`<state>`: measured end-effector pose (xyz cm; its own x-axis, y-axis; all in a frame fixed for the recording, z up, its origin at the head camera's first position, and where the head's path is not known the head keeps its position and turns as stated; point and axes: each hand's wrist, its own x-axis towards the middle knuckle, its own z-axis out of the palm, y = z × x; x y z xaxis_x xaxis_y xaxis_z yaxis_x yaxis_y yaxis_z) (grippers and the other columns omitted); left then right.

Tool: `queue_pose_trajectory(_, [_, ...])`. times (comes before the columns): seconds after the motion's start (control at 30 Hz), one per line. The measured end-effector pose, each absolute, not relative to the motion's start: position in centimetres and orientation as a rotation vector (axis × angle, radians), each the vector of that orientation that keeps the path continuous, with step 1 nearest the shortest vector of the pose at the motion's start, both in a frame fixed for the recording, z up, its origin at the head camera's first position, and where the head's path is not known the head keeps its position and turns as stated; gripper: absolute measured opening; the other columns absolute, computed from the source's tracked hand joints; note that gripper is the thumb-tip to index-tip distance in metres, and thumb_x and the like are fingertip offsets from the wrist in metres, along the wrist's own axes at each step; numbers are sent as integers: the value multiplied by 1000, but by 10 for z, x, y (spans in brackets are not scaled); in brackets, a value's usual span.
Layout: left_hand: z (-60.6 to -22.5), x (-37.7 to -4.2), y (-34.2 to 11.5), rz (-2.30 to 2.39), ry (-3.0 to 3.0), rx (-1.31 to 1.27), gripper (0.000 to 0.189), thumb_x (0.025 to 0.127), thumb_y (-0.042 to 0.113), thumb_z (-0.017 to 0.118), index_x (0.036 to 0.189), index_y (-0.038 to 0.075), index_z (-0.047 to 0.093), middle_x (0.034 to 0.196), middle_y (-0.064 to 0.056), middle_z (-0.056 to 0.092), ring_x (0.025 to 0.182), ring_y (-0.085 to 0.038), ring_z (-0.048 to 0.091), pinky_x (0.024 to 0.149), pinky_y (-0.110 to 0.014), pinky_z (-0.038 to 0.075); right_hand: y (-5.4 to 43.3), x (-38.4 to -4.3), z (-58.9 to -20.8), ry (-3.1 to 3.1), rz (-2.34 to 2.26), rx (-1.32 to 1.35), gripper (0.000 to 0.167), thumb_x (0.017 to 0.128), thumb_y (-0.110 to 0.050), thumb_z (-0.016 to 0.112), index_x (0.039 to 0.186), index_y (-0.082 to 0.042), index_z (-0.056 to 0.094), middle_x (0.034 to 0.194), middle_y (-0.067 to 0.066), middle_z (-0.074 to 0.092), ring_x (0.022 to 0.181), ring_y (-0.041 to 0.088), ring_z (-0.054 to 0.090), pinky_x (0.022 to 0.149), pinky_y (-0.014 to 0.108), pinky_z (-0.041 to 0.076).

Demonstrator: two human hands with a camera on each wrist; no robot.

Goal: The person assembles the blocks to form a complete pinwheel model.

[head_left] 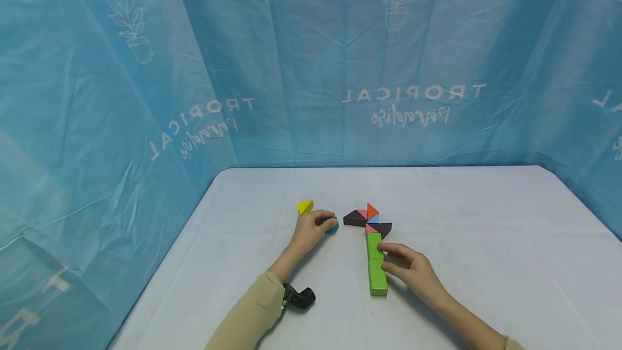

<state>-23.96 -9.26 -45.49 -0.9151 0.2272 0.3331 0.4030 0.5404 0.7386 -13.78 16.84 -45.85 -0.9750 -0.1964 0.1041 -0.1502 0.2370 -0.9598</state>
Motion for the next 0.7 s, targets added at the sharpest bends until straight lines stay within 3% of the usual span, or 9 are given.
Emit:
queue_pose_trajectory(0.37, [-457,-242,-92,-1256,-2590,-550,33,83,16,73,110,-2,66,104,-10,67,93,-19,63,80,-27,52,169,-137,-457,2424,-1892,-333,41,83,-18,73,122,-12,63,124,2,60,118,21,53,98,28,42])
queue_pose_trajectory(0.7, [-456,-242,-93,-1192,-2597,-450,23,91,24,64,100,4,72,91,-3,70,84,-13,64,75,-28,53,168,-137,-457,2411,-1910,-326,40,83,-17,73,121,-12,63,124,2,60,118,22,53,98,28,42])
